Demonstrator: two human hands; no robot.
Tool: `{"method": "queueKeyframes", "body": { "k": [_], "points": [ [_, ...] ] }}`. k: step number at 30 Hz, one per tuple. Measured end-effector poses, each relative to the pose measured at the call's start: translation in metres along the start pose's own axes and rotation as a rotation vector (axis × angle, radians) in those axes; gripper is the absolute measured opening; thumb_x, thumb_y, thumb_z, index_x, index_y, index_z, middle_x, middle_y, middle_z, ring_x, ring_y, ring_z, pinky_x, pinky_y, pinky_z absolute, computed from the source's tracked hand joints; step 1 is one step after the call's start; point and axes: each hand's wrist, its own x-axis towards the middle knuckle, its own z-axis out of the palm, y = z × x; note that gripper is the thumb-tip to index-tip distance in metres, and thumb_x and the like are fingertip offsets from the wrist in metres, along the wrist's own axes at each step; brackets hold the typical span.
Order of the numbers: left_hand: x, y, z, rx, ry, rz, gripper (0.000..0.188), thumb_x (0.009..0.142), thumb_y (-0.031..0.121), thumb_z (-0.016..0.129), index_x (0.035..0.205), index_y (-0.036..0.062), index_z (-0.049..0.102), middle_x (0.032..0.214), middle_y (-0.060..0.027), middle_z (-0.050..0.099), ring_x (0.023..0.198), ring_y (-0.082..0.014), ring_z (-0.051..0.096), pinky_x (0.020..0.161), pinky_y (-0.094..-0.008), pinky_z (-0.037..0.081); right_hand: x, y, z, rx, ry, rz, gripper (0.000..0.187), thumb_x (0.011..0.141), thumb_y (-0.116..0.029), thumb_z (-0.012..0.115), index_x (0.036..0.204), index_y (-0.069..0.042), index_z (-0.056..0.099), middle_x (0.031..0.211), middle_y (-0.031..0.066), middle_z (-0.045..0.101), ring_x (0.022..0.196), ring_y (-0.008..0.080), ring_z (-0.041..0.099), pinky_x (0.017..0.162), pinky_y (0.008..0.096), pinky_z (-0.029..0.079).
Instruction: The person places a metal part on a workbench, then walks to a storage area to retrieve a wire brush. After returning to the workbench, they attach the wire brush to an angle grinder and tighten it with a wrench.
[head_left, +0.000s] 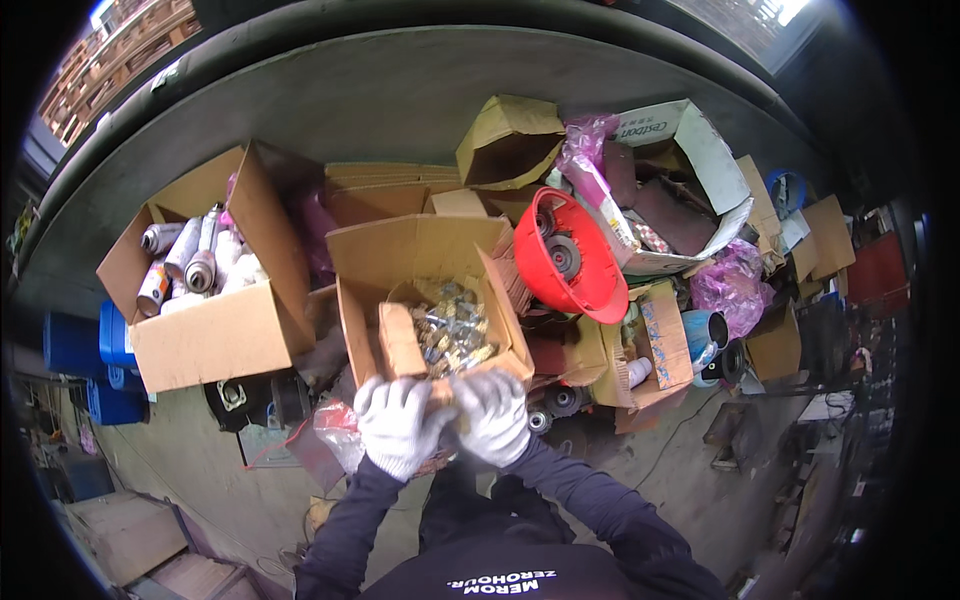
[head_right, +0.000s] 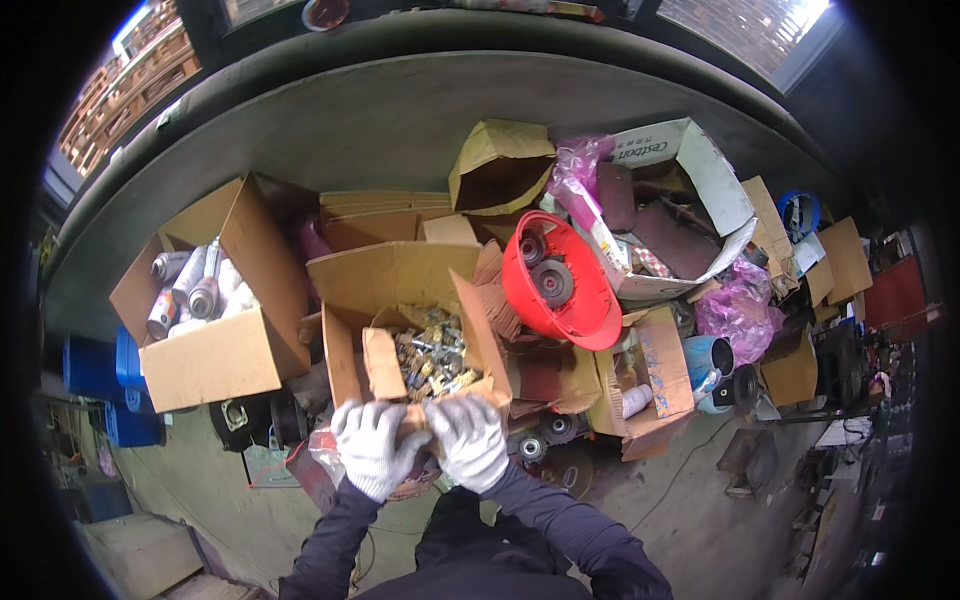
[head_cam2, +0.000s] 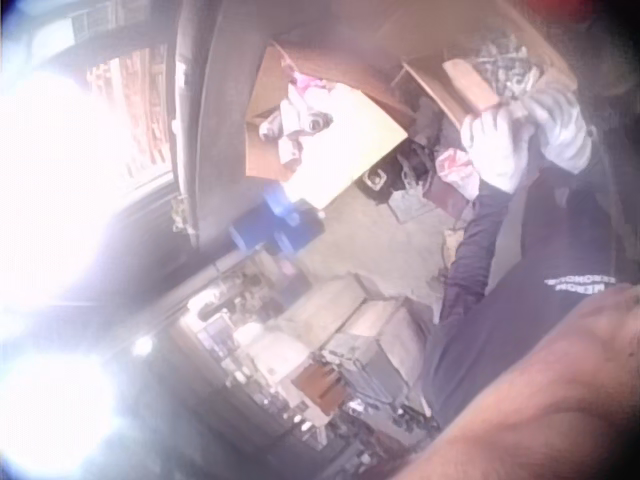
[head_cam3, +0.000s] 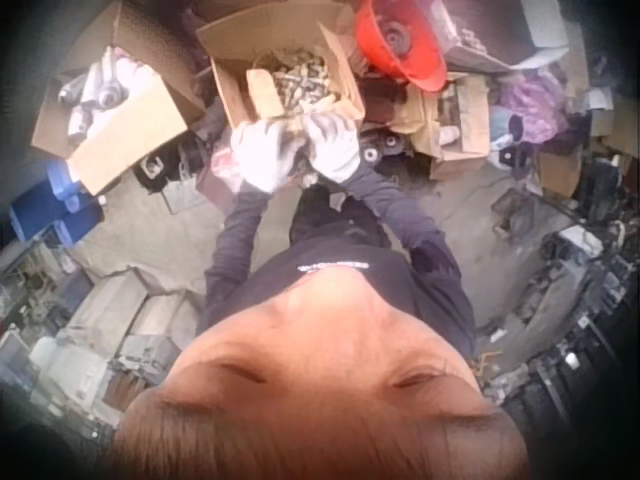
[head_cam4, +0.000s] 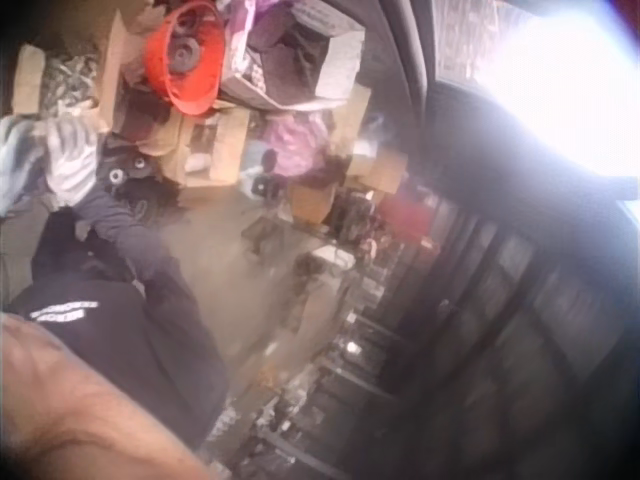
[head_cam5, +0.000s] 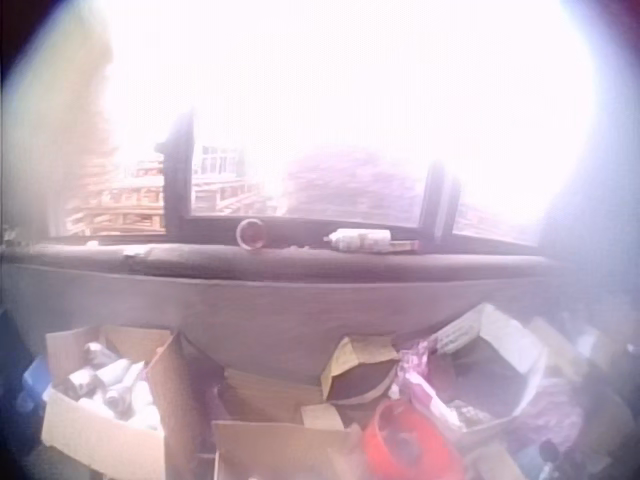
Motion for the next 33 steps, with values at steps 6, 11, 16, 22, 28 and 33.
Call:
{"method": "queueKeyframes", "body": {
  "k": [6,11,16,22,28,33],
  "points": [
    [-0.042,0.023,-0.004,0.142,0.018,-0.039,0.045,0.069,0.044,0.082,0.099,0.0140,0.066,0.095,-0.0011,0.064,0.086,-0.0229,0.060,0.096,-0.0452,0.041,-0.036,-0.006,-0.003,0.019,0.024,-0.076,0.056,0.079,-0.016,0.060,0.136,-0.014,0.057,0.123,0.0041,0.056,0.115,0.0245,0.056,0.103,0.0412,0.044],
    [-0.045,0.027,-0.001,0.190,0.055,-0.009,0.052,0.070,0.047,0.081,0.110,0.0178,0.066,0.096,0.0001,0.063,0.092,-0.0218,0.060,0.100,-0.0460,0.036,-0.029,-0.001,-0.031,0.197,-0.242,-0.089,0.073,0.081,-0.021,0.062,0.150,-0.013,0.040,0.138,0.0101,0.050,0.131,0.0274,0.048,0.107,0.0420,0.041],
    [-0.042,0.026,0.006,0.248,0.014,-0.073,0.052,0.068,0.045,0.084,0.107,0.0167,0.066,0.098,-0.0033,0.064,0.098,-0.0246,0.059,0.101,-0.0485,0.035,-0.004,0.058,-0.109,0.495,0.068,-0.174,0.063,0.074,-0.013,0.072,0.136,-0.010,0.058,0.119,0.0113,0.063,0.116,0.0311,0.060,0.101,0.0467,0.048],
    [-0.036,0.034,0.007,0.295,0.065,-0.022,0.050,0.069,0.047,0.082,0.106,0.0167,0.066,0.095,-0.0031,0.062,0.095,-0.0252,0.060,0.103,-0.0501,0.036,0.040,0.240,-0.182,-0.362,0.412,0.218,0.023,0.081,-0.006,0.066,0.103,-0.011,0.067,0.102,0.0085,0.067,0.098,0.0309,0.063,0.086,0.0436,0.051],
    [-0.006,0.023,0.014,0.306,0.065,-0.069,0.046,0.079,0.055,0.071,0.099,0.0140,0.067,0.091,-0.0066,0.060,0.094,-0.0301,0.059,0.099,-0.0518,0.037,0.083,0.363,-0.216,-0.460,-0.012,0.420,0.015,0.082,-0.019,0.069,0.095,-0.011,0.069,0.090,0.0111,0.068,0.089,0.0324,0.067,0.079,0.0422,0.054],
    [0.005,0.018,0.016,0.297,0.050,-0.025,0.043,0.075,0.050,0.076,0.102,0.0176,0.066,0.093,-0.0044,0.060,0.096,-0.0291,0.058,0.099,-0.0524,0.037,0.136,0.428,-0.175,-0.754,-0.591,0.490,0.037,0.075,-0.032,0.076,0.106,-0.011,0.071,0.105,0.0159,0.070,0.099,0.0323,0.069,0.087,0.0415,0.055]
  ]
}}
